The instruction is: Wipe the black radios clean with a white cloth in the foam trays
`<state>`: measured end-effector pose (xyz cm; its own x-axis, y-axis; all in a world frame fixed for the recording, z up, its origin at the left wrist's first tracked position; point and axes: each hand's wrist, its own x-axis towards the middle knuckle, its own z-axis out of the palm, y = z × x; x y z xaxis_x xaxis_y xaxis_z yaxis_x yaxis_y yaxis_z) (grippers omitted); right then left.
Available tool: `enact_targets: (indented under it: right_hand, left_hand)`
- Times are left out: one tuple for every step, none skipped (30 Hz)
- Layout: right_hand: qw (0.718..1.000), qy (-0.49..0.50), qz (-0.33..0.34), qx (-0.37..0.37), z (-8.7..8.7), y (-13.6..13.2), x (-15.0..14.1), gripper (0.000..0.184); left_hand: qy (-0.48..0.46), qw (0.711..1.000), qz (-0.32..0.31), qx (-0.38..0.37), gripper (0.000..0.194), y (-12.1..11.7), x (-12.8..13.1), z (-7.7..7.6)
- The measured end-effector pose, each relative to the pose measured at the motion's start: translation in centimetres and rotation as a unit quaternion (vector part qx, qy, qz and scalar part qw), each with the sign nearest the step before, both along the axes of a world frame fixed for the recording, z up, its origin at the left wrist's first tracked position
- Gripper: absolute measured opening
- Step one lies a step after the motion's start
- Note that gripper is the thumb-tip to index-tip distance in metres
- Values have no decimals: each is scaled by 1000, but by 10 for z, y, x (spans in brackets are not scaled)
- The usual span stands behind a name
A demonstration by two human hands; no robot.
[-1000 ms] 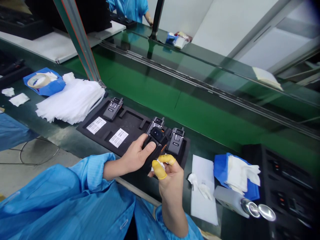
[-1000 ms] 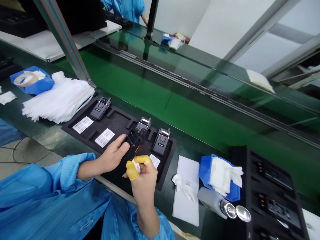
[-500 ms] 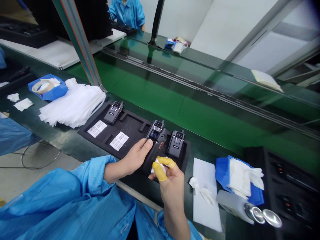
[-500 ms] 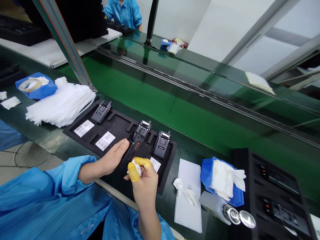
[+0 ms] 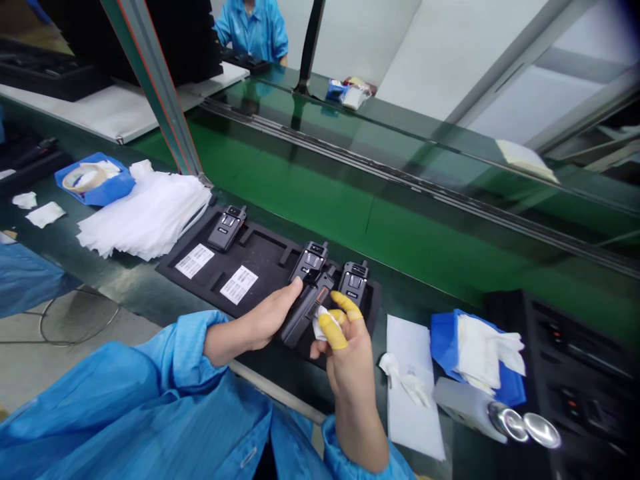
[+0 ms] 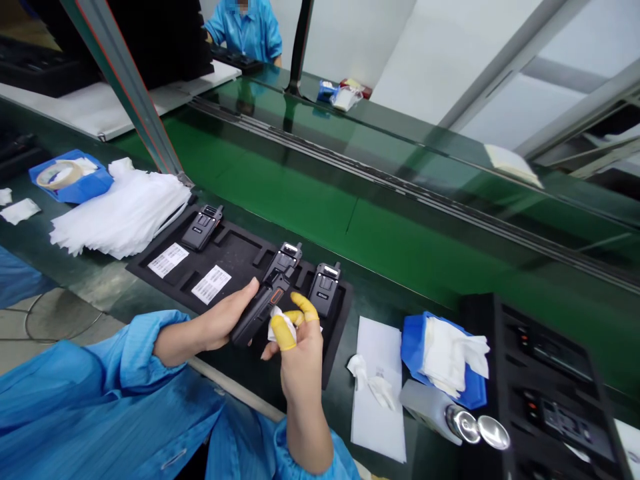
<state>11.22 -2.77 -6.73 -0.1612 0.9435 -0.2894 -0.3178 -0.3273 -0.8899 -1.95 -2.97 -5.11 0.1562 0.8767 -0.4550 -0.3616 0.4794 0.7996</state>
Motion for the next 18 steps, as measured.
enact_targets:
  right_hand:
    - [1000,14,11,-13,1,3,-1,57]
    - [999,25,26,-26,1,6,-3,60]
    - [998,33,42,-38,2,8,-4,62]
    - [997,38,52,-47,2,9,-5,62]
    - [996,41,54,-52,1,10,-6,61]
    - [997,41,46,-50,0,9,-6,60]
    - [998,37,30,-41,-1,8,-6,57]
    - [999,25,10,-26,-2,5,-5,53]
    - [1000,2,-12,-4,-3,2,-3,47]
    - [998,-33,-36,29,-4,-1,-2,40]
    - [992,-82,-61,76,-4,-5,0,34]
    - [976,-142,-87,141,-4,-9,0,28]
    - [948,-206,-111,218,-3,-13,0,25]
    - [908,-265,-130,298,-3,-16,0,24]
    - [861,-316,-139,373,-2,-17,-2,27]
    - [813,-358,-141,436,-1,-18,-4,30]
    - [770,-393,-139,483,0,-18,-7,34]
    - [734,-420,-136,515,0,-18,-9,36]
  left_hand:
    - [-12,1000,-11,-12,60,0,0,1]
    - [-15,1000,-14,-19,59,0,-1,1]
    - [-16,1000,-12,-25,58,1,-1,1]
    - [-15,999,-7,-28,58,1,-1,1]
    - [-11,1000,-1,-27,57,2,-2,0]
    - [-3,1000,7,-17,57,2,-3,-1]
    - [12,1000,19,1,56,2,-4,-2]
    - [34,998,35,25,56,3,-5,-3]
    - [61,996,52,52,55,3,-7,-4]
    - [90,991,69,75,55,4,-8,-5]
    - [118,985,87,95,55,4,-9,-7]
    - [143,978,102,110,54,5,-10,-8]
    - [163,973,115,120,54,5,-10,-9]
    - [175,968,124,128,54,6,-11,-10]
    - [178,966,128,135,53,6,-10,-10]
    - [171,967,130,139,53,6,-10,-10]
    - [158,969,131,139,53,6,-9,-10]
    - [142,971,134,135,54,6,-9,-10]
